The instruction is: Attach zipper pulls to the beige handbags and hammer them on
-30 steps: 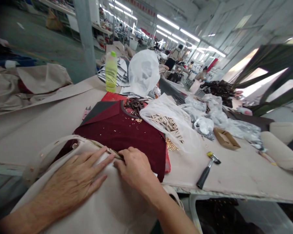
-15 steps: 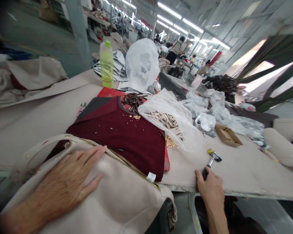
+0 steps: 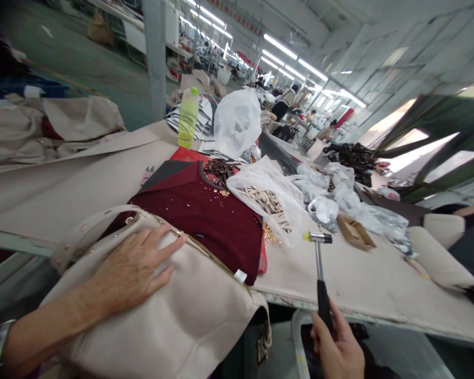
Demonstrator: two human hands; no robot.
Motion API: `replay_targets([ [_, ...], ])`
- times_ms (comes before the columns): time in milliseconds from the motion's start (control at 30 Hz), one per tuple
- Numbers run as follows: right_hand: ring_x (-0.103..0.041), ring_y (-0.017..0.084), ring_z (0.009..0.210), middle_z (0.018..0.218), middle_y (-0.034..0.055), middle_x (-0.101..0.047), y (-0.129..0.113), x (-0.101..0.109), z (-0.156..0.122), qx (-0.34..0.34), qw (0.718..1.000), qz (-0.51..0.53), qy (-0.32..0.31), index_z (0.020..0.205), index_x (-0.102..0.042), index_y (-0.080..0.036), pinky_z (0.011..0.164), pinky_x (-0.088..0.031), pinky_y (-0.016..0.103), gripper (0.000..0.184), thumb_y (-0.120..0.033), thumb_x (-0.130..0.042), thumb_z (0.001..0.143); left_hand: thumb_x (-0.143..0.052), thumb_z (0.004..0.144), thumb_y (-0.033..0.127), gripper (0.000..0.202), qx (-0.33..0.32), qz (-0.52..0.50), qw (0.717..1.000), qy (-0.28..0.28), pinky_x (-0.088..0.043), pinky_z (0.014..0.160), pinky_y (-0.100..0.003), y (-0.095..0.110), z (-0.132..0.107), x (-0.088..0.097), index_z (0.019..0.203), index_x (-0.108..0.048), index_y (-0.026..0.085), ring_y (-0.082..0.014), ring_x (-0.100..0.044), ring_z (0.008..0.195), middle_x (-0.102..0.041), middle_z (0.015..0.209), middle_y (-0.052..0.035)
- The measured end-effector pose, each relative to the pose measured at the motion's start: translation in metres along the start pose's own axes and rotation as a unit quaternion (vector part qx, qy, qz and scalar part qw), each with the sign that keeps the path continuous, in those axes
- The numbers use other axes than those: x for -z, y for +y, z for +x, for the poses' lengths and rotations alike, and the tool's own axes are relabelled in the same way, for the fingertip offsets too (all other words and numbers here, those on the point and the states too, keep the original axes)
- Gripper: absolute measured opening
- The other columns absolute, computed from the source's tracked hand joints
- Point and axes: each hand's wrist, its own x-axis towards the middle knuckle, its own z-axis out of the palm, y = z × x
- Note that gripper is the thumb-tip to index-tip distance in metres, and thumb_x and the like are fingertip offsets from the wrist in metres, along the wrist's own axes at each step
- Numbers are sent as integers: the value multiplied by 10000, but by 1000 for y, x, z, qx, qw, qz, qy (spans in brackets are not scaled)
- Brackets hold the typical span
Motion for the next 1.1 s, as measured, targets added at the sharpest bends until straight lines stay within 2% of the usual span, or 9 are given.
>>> replay_targets([
  [67,-656,215,609,756,21,-710,-23,-7,-23,58,997,14,-51,1372,-618,-135,489,-551,263,758,-553,-769,758,-552,930,288,514,-1,10,1000,-2,-475,926,-479,1,0,0,1443,-556,257,-324,-540,1069,-531,1382,-161],
  [133,-735,254,904,1046,61,-762,-48,-21,-41,145,984,-1,-102,1301,-683,-180,734,-632,275,576,-499,-748,826,-541,936,284,512,-3,15,1000,-9,-475,921,-479,1,0,1,1447,-551,253,-327,-541,1064,-528,1385,-166],
  [200,-685,264,1149,1253,55,-715,-71,-41,-53,257,956,-28,-137,1271,-706,-217,961,-588,305,405,-404,-685,912,-539,938,279,505,-7,14,1000,-9,-473,926,-483,0,-1,1,1442,-555,258,-331,-540,1077,-522,1394,-170],
  [367,-684,229,1164,1307,76,-685,-95,-95,-70,435,876,-65,-200,1417,-585,-208,967,-585,298,426,-179,-507,999,-553,931,285,472,-8,-4,1000,10,-473,915,-485,-1,-3,-1,1400,-592,262,-335,-545,1068,-548,1341,-175],
  [533,-708,210,1113,1311,57,-685,-109,-103,-69,453,853,-104,-236,1487,-503,-229,915,-602,274,488,-142,-476,1008,-560,927,298,493,4,-22,1000,5,-476,921,-484,-3,-2,-3,1420,-572,277,-339,-545,1089,-535,1359,-183],
  [700,-652,258,1214,1377,5,-638,-127,-76,-79,422,898,-84,-86,1497,-490,-320,1031,-558,346,484,-267,-576,1024,-555,924,279,478,8,-43,999,4,-488,959,-506,-3,-5,-6,1401,-588,292,-336,-546,1108,-519,1397,-171],
  [767,-671,271,1182,1374,22,-639,-122,-77,-83,426,898,-96,-58,1535,-442,-317,1014,-573,369,533,-249,-574,1023,-573,906,272,491,6,-46,999,23,-502,947,-513,-4,-6,-8,1397,-592,291,-338,-553,1095,-520,1393,-180],
  [967,-632,236,1245,1403,56,-621,-95,-104,-77,480,826,-81,-284,1534,-455,-250,1021,-559,315,581,-100,-486,974,-635,851,243,405,-3,-57,995,78,-529,931,-511,-5,-7,-12,1253,-688,245,-347,-565,1101,-565,1318,-194],
  [1100,-662,248,1200,1345,55,-665,-83,-90,-64,339,910,-24,-236,1405,-616,-252,1002,-561,291,416,-259,-591,989,-622,863,232,471,-6,-38,995,93,-514,957,-510,-3,-11,-14,1332,-644,269,-344,-571,1139,-509,1444,-200],
])
